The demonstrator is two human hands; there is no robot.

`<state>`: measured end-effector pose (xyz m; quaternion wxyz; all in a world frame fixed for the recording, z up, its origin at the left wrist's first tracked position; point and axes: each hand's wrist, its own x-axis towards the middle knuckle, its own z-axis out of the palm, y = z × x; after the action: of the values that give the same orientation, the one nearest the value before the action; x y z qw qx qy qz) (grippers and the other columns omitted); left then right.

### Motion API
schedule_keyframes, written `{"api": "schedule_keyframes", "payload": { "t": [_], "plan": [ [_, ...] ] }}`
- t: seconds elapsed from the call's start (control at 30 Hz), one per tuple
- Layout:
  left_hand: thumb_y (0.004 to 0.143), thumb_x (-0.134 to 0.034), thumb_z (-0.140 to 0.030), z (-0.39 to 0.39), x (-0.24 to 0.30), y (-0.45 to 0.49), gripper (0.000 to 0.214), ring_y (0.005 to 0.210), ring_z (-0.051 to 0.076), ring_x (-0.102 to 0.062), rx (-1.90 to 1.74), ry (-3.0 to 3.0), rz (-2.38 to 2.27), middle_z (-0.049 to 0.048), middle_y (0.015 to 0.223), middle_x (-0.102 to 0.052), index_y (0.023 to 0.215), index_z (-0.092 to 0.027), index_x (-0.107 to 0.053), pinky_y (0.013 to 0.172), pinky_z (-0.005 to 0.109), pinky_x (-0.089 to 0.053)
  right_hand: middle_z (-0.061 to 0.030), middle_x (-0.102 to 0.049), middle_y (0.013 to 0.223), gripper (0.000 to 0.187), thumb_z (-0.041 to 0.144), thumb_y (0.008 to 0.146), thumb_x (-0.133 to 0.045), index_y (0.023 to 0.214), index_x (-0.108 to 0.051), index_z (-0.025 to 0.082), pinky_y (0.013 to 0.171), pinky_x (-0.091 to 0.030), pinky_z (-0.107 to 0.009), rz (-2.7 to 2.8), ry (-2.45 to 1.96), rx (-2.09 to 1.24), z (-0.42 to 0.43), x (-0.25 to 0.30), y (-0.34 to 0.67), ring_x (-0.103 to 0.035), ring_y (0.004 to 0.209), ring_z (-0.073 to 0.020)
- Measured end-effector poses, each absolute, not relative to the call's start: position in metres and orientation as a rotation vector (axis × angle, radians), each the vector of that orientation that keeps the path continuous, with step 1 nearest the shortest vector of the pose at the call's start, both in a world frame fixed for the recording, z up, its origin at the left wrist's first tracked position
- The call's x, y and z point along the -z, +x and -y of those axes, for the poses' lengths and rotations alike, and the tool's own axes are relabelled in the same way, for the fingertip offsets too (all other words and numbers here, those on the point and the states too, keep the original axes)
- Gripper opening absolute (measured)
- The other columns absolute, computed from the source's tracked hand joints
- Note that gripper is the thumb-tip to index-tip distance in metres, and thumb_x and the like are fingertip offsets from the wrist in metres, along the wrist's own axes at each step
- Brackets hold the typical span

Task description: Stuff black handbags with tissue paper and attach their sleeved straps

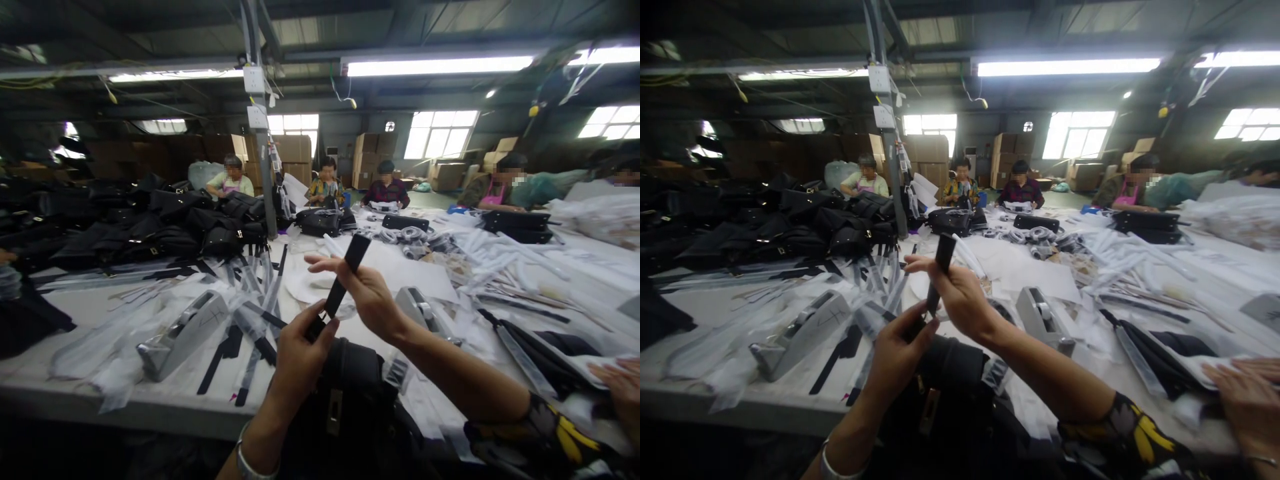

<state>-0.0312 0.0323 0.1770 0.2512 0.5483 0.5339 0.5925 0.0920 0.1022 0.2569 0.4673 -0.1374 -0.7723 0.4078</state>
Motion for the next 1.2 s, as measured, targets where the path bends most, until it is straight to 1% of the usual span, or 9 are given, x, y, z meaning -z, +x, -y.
{"api": "schedule_keyframes", "payload": {
  "t": [0.1, 0.27, 0.43, 0.5, 0.6, 0.7, 0.87, 1.03, 1.2],
  "plan": [
    [0.083, -0.071, -0.035, -0.038, -0.173, -0.028, 0.033, 0.110, 0.028, -0.067, -1.549, 1.502, -1.441, 0.0051, 0.113, -0.075, 0.114, -0.024, -0.073, 0.099, 0.040, -0.050, -0.0055, -0.072, 0.121, 0.044, 0.054, 0.100, -0.043, 0.095, -0.073, 0.022, 0.114, -0.037, -0.048, 1.522, -0.241, -1.236, -0.109, -0.273, 0.109, -0.059, 0.125, -0.0258],
    [0.081, -0.072, -0.032, -0.045, -0.166, -0.021, 0.033, 0.110, 0.029, -0.068, -1.540, 1.584, -1.508, 0.0042, 0.114, -0.075, 0.114, -0.027, -0.074, 0.099, 0.042, -0.051, -0.0006, -0.074, 0.112, 0.032, 0.056, 0.090, -0.061, 0.085, -0.070, 0.026, 0.110, -0.044, -0.044, 0.999, -0.336, -1.311, -0.131, -0.264, 0.141, -0.060, 0.125, -0.0228],
    [0.083, -0.066, -0.023, -0.048, -0.165, -0.013, 0.036, 0.107, 0.030, -0.069, -1.480, 1.713, -1.561, 0.0042, 0.114, -0.075, 0.117, -0.031, -0.072, 0.091, 0.041, -0.052, -0.0061, -0.061, 0.138, 0.034, 0.049, 0.086, -0.069, 0.110, -0.071, 0.025, 0.108, -0.044, -0.046, 1.332, -0.470, -1.568, -0.111, -0.211, 0.148, -0.050, 0.134, -0.0286],
    [0.084, -0.062, -0.020, -0.048, -0.164, -0.010, 0.038, 0.102, 0.031, -0.070, -1.433, 1.756, -1.598, 0.0045, 0.112, -0.076, 0.118, -0.032, -0.072, 0.087, 0.041, -0.052, -0.0069, -0.058, 0.142, 0.032, 0.041, 0.083, -0.075, 0.110, -0.073, 0.025, 0.104, -0.048, -0.043, 1.554, -0.616, -1.501, -0.100, -0.194, 0.145, -0.056, 0.128, -0.0300],
    [0.083, -0.063, -0.020, -0.049, -0.160, -0.008, 0.039, 0.100, 0.033, -0.070, -1.414, 1.743, -1.627, 0.0062, 0.110, -0.076, 0.118, -0.032, -0.072, 0.086, 0.042, -0.050, -0.0076, -0.071, 0.122, 0.026, 0.040, 0.084, -0.074, 0.103, -0.077, 0.023, 0.097, -0.051, -0.044, 1.730, -0.854, -1.216, -0.093, -0.184, 0.144, -0.068, 0.107, -0.0289],
    [0.079, -0.068, -0.022, -0.051, -0.155, -0.009, 0.039, 0.102, 0.035, -0.070, -1.399, 1.709, -1.634, 0.0065, 0.112, -0.076, 0.116, -0.033, -0.073, 0.087, 0.043, -0.050, -0.0070, -0.077, 0.096, 0.025, 0.044, 0.085, -0.071, 0.092, -0.080, 0.022, 0.095, -0.052, -0.044, 1.683, -0.950, -1.019, -0.097, -0.187, 0.150, -0.071, 0.096, -0.0286],
    [0.079, -0.070, -0.027, -0.054, -0.153, -0.014, 0.039, 0.107, 0.035, -0.069, -1.376, 1.697, -1.657, 0.0042, 0.117, -0.074, 0.117, -0.034, -0.072, 0.089, 0.043, -0.050, -0.0075, -0.076, 0.084, 0.033, 0.049, 0.078, -0.077, 0.088, -0.078, 0.017, 0.070, -0.058, -0.034, 1.183, -0.883, -1.379, -0.109, -0.190, 0.160, -0.071, 0.075, -0.0216],
    [0.083, -0.065, -0.025, -0.051, -0.158, -0.011, 0.040, 0.106, 0.034, -0.070, -1.266, 1.746, -1.705, 0.0050, 0.116, -0.075, 0.122, -0.033, -0.070, 0.086, 0.043, -0.051, -0.0057, -0.074, 0.098, 0.029, 0.044, 0.078, -0.078, 0.091, -0.075, 0.018, 0.075, -0.058, -0.029, 1.017, -0.822, -1.720, -0.108, -0.177, 0.161, -0.070, 0.089, -0.0191],
    [0.085, -0.059, -0.021, -0.050, -0.159, -0.007, 0.038, 0.104, 0.034, -0.070, -1.223, 1.852, -1.722, 0.0057, 0.114, -0.075, 0.120, -0.033, -0.070, 0.084, 0.042, -0.050, -0.0068, -0.073, 0.109, 0.036, 0.039, 0.079, -0.078, 0.109, -0.073, 0.020, 0.081, -0.054, -0.029, 1.323, -0.810, -1.675, -0.098, -0.172, 0.157, -0.066, 0.101, -0.0214]
  ]
}}
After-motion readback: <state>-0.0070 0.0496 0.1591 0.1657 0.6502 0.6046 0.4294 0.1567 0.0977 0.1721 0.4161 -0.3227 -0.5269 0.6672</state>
